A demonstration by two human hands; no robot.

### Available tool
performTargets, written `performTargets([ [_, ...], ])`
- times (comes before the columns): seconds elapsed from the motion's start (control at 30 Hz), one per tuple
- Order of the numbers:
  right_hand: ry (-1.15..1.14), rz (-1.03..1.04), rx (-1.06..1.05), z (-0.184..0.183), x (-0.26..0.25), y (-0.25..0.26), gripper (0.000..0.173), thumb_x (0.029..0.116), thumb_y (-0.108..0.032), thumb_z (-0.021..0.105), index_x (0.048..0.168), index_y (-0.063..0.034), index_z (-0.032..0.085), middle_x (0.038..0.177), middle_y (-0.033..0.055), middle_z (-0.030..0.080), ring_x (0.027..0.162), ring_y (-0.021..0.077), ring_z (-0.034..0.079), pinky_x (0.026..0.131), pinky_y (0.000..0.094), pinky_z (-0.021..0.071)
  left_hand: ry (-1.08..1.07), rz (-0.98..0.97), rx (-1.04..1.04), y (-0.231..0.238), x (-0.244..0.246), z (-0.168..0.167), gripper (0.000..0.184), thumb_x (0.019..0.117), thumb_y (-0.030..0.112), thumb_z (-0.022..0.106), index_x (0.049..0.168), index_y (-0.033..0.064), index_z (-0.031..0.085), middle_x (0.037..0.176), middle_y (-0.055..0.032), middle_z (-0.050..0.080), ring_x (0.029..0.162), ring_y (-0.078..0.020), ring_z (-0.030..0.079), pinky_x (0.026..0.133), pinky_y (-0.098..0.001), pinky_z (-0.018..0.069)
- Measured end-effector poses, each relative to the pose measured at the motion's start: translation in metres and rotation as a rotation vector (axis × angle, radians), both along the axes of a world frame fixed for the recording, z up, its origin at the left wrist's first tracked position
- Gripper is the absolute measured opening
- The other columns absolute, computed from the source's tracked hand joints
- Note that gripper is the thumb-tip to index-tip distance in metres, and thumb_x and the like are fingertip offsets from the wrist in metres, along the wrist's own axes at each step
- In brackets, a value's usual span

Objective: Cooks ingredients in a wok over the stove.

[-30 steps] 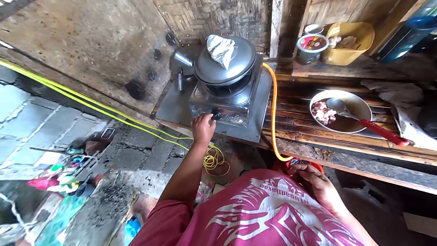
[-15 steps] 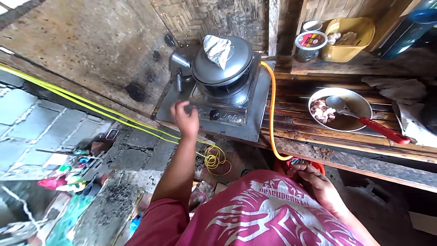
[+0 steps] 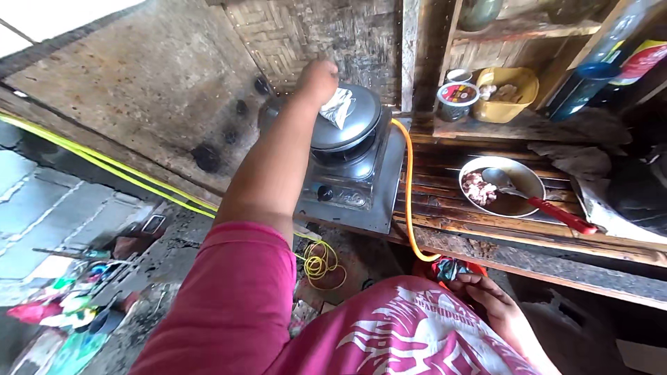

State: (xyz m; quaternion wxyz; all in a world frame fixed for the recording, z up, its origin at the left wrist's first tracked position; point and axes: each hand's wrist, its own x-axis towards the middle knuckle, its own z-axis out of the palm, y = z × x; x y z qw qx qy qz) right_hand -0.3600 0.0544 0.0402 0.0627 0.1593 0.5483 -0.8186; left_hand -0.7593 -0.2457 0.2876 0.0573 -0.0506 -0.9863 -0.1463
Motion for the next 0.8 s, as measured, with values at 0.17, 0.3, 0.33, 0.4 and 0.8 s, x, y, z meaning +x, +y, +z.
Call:
performTargets([
  [0.17, -0.012, -0.11, -0.002, 0.002, 0.014, 0.004, 0.028, 0.0955, -0.005, 0.043, 0.109, -0.0024, 0.067, 0.096, 0.0087, 0.076, 0.08, 0.0137, 0.073, 0.071, 0.028, 0.0609, -0.235, 0.065, -0.285, 0.009, -0.029, -0.031, 0.045, 0.1007, 0.026, 0.056, 0.137, -0.0013, 0.058, 0.136, -0.0314, 0.058, 0.13, -0.0497, 0.053, 0.103, -0.073, 0.0394],
  [0.3, -0.012, -0.167, -0.021, 0.0, 0.016, 0.004, 0.03, 0.0965, -0.004, 0.04, 0.108, -0.0023, 0.067, 0.093, 0.0076, 0.077, 0.077, 0.0118, 0.072, 0.068, 0.0259, 0.0599, -0.214, 0.07, -0.277, 0.0, -0.046, -0.044, 0.051, 0.0957, 0.029, 0.066, 0.137, 0.001, 0.06, 0.135, -0.0289, 0.06, 0.13, -0.0477, 0.054, 0.104, -0.0716, 0.0403],
  [0.33, -0.012, -0.178, -0.029, -0.002, 0.016, 0.004, 0.03, 0.0966, -0.004, 0.04, 0.107, -0.0017, 0.068, 0.093, 0.0081, 0.077, 0.075, 0.0118, 0.072, 0.066, 0.0257, 0.0595, -0.21, 0.072, -0.275, 0.0, -0.047, -0.044, 0.049, 0.0957, 0.029, 0.067, 0.135, 0.001, 0.061, 0.134, -0.0286, 0.061, 0.129, -0.0474, 0.055, 0.104, -0.0714, 0.0408],
  [0.4, -0.012, -0.178, -0.039, -0.005, 0.014, 0.004, 0.028, 0.097, -0.005, 0.041, 0.107, -0.0013, 0.067, 0.093, 0.009, 0.076, 0.075, 0.0123, 0.072, 0.067, 0.0262, 0.0598, -0.208, 0.083, -0.268, 0.001, -0.049, -0.042, 0.044, 0.0967, 0.029, 0.066, 0.128, -0.0013, 0.064, 0.13, -0.0301, 0.062, 0.125, -0.0482, 0.057, 0.101, -0.0718, 0.0424],
  [0.8, 0.342, -0.226, 0.709, 0.002, 0.0, 0.041, 0.025, 0.0931, -0.01, 0.059, 0.113, 0.0002, 0.072, 0.107, 0.0069, 0.074, 0.101, 0.0101, 0.07, 0.092, 0.03, 0.0582, -0.168, 0.131, -0.334, 0.014, -0.055, -0.046, 0.04, 0.0935, 0.022, 0.071, 0.119, -0.0076, 0.065, 0.123, -0.0354, 0.063, 0.12, -0.0525, 0.059, 0.097, -0.0735, 0.0436],
])
